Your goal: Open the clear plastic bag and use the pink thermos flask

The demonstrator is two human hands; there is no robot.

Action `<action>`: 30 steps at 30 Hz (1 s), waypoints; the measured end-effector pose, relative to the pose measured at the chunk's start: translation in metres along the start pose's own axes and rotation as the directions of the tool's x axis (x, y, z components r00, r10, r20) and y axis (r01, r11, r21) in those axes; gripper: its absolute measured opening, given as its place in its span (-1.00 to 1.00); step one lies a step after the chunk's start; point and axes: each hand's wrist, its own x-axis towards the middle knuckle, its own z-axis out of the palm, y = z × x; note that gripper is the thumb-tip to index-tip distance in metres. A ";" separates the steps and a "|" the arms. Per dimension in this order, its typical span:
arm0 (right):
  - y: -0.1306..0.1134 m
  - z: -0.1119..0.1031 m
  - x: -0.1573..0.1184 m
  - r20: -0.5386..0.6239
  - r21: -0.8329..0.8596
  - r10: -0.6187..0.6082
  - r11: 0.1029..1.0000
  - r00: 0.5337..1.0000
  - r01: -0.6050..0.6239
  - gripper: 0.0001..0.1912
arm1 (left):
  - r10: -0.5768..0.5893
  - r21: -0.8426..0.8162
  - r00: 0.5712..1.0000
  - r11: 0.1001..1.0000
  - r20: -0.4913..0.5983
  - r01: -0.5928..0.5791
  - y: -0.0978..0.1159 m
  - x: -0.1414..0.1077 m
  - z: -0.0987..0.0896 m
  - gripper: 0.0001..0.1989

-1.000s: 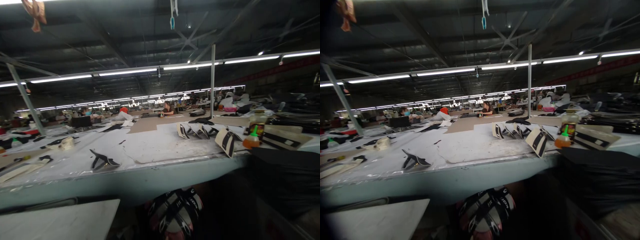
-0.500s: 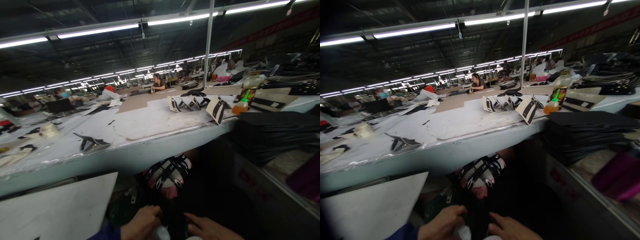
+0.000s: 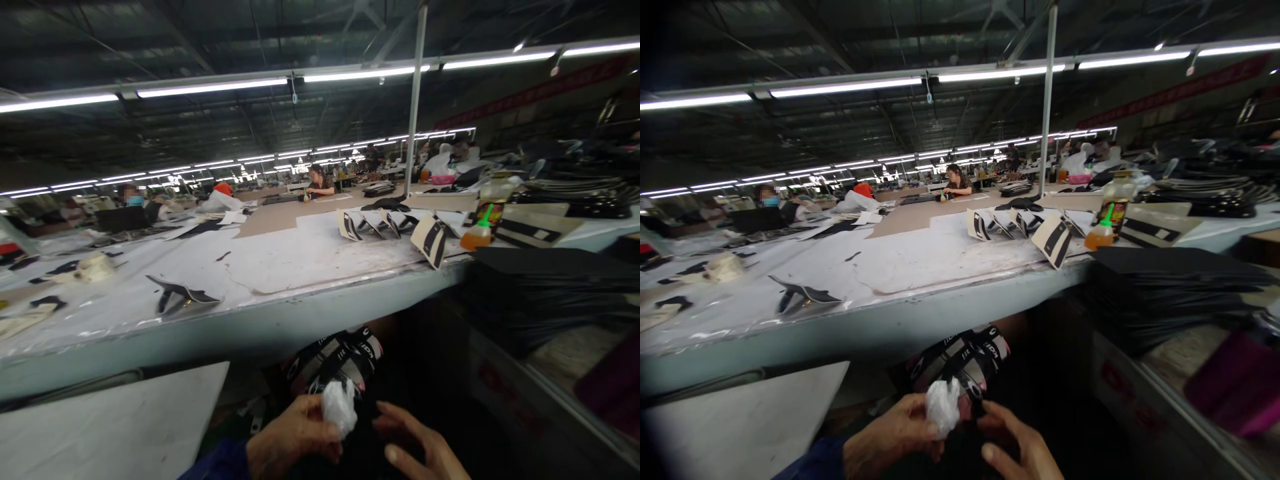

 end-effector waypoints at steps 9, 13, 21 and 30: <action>-0.050 -0.026 -0.002 -0.279 0.404 -0.041 0.901 0.959 0.157 -0.44 | 0.142 -0.257 0.884 0.966 0.446 -0.025 0.002 0.049 0.075 -0.40; -0.059 -0.040 -0.010 -0.447 0.396 -0.026 0.891 0.894 0.224 -0.46 | 0.291 -0.395 0.871 0.910 0.395 -0.124 0.000 0.065 0.107 -0.44; -0.063 -0.059 -0.028 -0.653 0.300 -0.087 0.882 0.752 0.363 -0.58 | 0.339 -0.378 0.886 0.901 0.315 -0.211 0.008 0.070 0.138 -0.35; -0.076 -0.093 -0.054 -0.904 0.363 0.146 0.757 0.401 0.544 -0.48 | 0.337 -0.353 0.858 0.914 0.388 -0.199 0.001 0.075 0.136 -0.47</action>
